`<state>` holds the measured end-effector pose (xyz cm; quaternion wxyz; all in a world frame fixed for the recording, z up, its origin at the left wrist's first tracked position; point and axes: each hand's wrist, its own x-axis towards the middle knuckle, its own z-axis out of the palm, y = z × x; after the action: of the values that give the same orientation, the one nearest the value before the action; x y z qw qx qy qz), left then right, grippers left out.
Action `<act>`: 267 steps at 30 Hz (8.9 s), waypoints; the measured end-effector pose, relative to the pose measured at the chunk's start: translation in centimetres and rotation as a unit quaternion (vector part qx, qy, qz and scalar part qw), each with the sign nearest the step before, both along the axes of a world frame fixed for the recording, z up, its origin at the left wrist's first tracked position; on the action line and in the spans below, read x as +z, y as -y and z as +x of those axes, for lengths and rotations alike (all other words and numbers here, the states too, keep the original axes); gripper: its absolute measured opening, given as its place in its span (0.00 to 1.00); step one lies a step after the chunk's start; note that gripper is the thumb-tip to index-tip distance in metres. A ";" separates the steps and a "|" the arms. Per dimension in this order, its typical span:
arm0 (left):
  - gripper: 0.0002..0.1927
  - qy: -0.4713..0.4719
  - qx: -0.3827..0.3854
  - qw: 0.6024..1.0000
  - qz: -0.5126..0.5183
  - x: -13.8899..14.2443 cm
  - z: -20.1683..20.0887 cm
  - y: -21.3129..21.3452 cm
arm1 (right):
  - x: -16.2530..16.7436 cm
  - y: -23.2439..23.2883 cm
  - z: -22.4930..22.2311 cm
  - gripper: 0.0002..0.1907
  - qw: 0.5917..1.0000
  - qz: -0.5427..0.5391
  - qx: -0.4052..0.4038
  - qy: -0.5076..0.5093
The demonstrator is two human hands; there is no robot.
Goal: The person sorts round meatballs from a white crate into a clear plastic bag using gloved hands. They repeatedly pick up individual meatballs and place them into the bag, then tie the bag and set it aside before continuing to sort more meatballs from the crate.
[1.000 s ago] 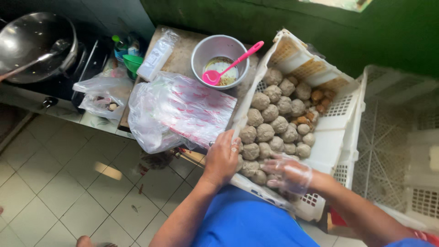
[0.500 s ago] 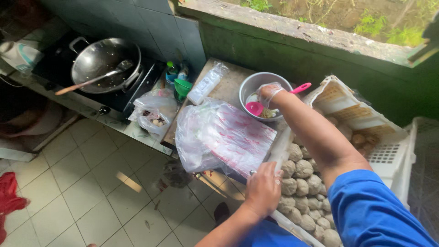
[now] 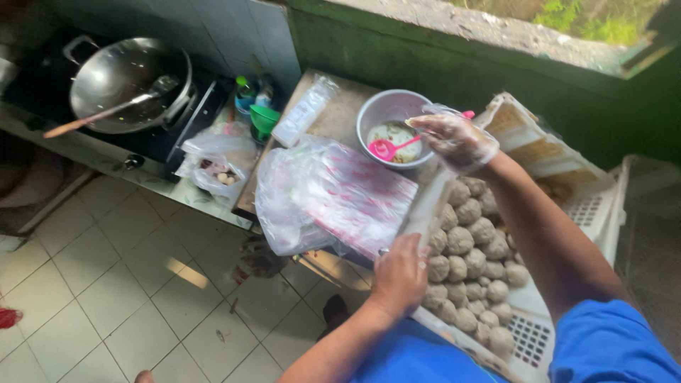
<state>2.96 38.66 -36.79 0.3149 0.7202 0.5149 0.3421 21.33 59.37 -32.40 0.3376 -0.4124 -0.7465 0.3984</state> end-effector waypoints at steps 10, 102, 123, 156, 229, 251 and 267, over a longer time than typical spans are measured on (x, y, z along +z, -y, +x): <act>0.20 0.008 0.005 0.999 -0.037 0.4 2.2 1.6 | -9.2 24.1 9.2 0.32 0.897 0.177 0.138 0.381; 0.18 0.022 -0.017 0.998 -0.051 1.0 4.5 2.2 | -15.2 27.7 12.4 0.44 0.875 -0.042 0.103 0.471; 0.17 0.029 -0.009 0.998 -0.049 1.4 5.7 2.3 | -13.2 24.3 11.6 0.50 0.889 0.074 -0.086 0.444; 0.20 -0.012 0.012 0.999 -0.034 0.7 2.0 -0.5 | -2.1 -9.0 -5.1 0.15 0.841 -0.002 0.076 0.536; 0.18 -0.027 0.016 0.999 -0.038 -0.4 7.8 2.3 | -13.6 13.3 18.3 0.36 0.878 -0.062 -0.250 0.404; 0.16 -0.015 -0.010 1.000 -0.018 -0.4 3.6 1.4 | -11.3 12.1 12.2 0.22 0.887 -0.118 -0.443 0.061; 0.17 0.034 -0.043 0.998 -0.040 -1.5 2.6 2.1 | -14.2 28.0 9.2 0.36 0.883 -0.193 -0.061 0.423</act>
<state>5.59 36.57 -38.27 0.3748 0.7165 0.4859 0.3316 30.54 31.35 -46.55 -0.0732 -0.6434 -0.7000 0.3010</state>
